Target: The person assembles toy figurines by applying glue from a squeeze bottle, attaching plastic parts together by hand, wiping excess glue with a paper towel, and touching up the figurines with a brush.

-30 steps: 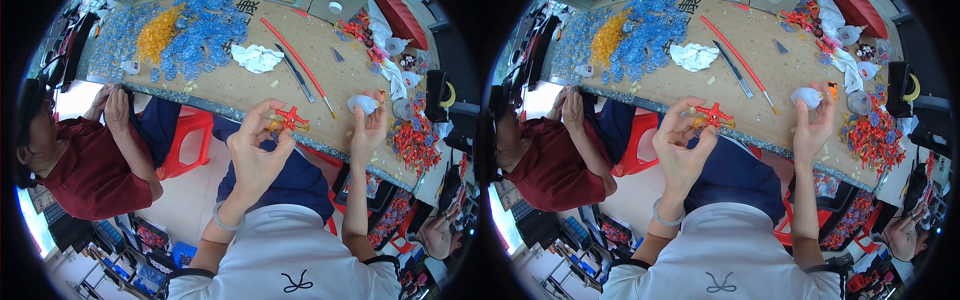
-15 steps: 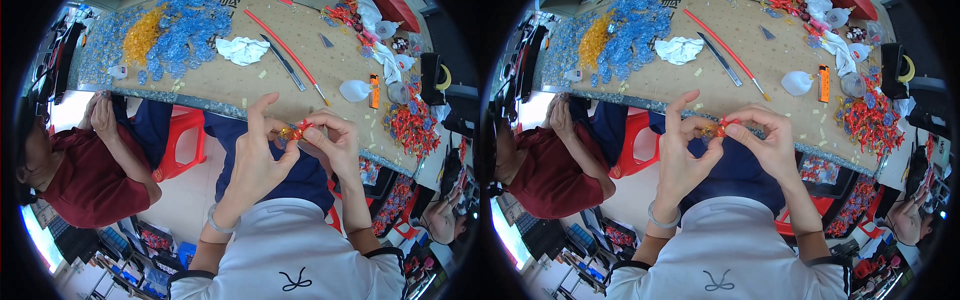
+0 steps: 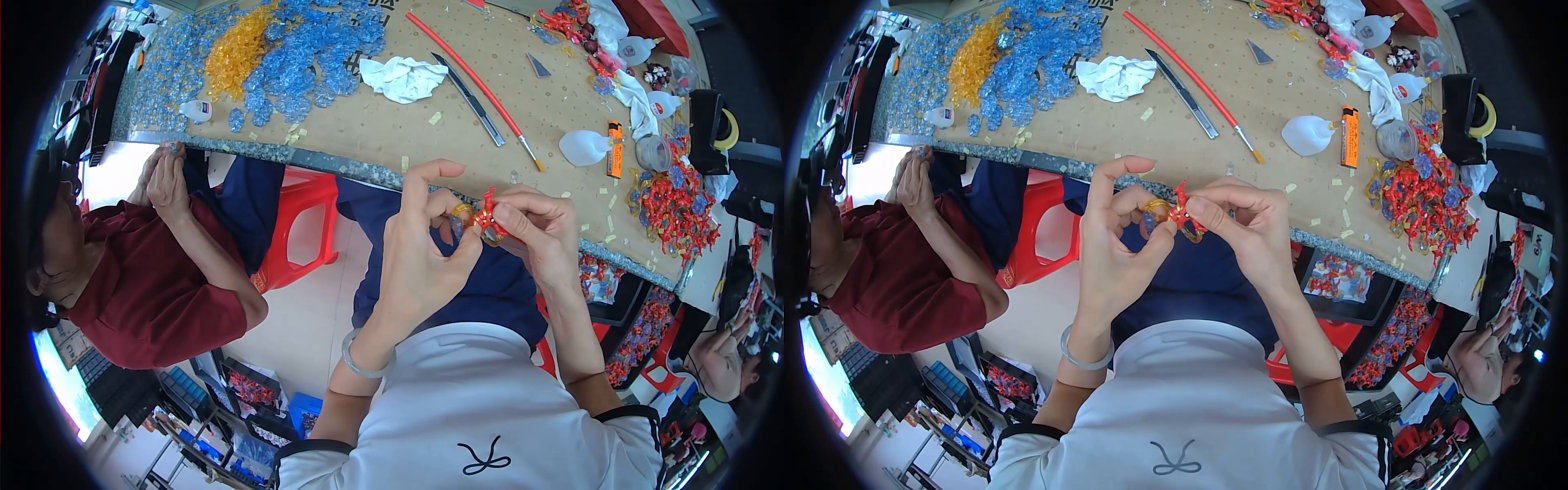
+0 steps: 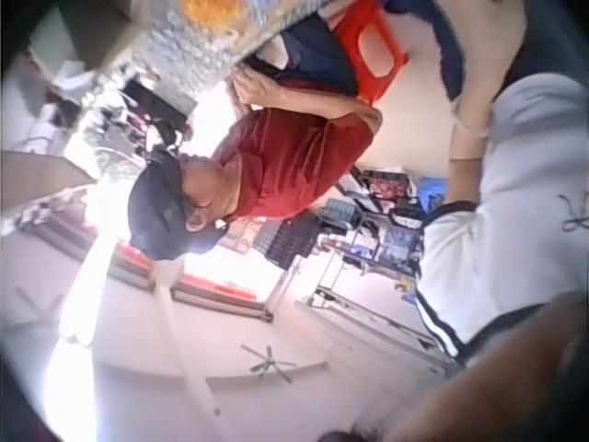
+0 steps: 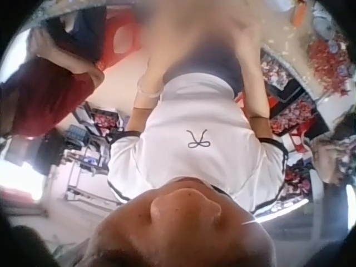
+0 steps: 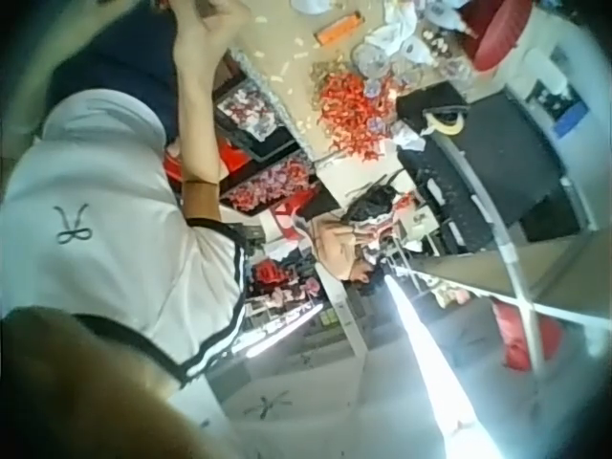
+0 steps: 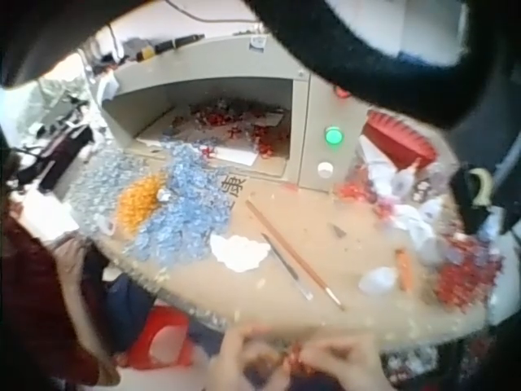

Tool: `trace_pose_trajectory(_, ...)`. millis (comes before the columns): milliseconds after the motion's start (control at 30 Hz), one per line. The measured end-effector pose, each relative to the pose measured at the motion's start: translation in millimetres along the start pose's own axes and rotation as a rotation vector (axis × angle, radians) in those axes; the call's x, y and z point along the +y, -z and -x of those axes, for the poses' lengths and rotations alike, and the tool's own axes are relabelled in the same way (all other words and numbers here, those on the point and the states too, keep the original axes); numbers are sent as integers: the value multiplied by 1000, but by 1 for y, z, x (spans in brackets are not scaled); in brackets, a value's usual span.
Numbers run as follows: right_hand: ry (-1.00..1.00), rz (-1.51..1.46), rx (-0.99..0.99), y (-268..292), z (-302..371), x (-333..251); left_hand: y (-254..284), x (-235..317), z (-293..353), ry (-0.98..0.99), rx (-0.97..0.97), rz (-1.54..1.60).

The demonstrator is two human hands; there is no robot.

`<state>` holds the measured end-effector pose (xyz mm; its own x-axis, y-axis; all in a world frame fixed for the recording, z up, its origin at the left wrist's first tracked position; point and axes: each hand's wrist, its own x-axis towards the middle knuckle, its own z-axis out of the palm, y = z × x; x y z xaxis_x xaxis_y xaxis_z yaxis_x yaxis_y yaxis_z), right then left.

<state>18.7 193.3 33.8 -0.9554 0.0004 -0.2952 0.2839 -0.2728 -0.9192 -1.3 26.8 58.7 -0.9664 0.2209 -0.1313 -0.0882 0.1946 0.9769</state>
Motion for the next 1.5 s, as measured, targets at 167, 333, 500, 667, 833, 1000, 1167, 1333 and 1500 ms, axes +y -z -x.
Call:
trace_pose_trajectory(167,153,102,-28,3,-1,2,-3,-10,-2,1,-39,132)
trace_pose_trajectory(333,296,267,-80,10,-5,1,-5,-11,-3,11,-69,204)
trace_pose_trajectory(500,278,270,-88,9,-6,-4,-5,-8,-4,33,-80,190)
trace_pose_trajectory(667,200,232,-123,8,-8,-8,-5,-8,-4,69,-80,188)
trace_pose_trajectory(833,189,257,-159,11,-9,-11,-8,-9,-4,72,-65,207)
trace_pose_trajectory(1000,174,248,-127,10,-11,-12,-10,-11,-5,64,-60,208)
trace_pose_trajectory(1167,148,273,-118,11,-12,-12,-13,-12,-5,89,-50,212)
trace_pose_trajectory(1333,131,301,-116,11,-13,-14,-14,-12,-6,101,-44,221)
trace_pose_trajectory(1500,107,304,-94,11,-15,-12,-13,-12,-7,96,-38,222)
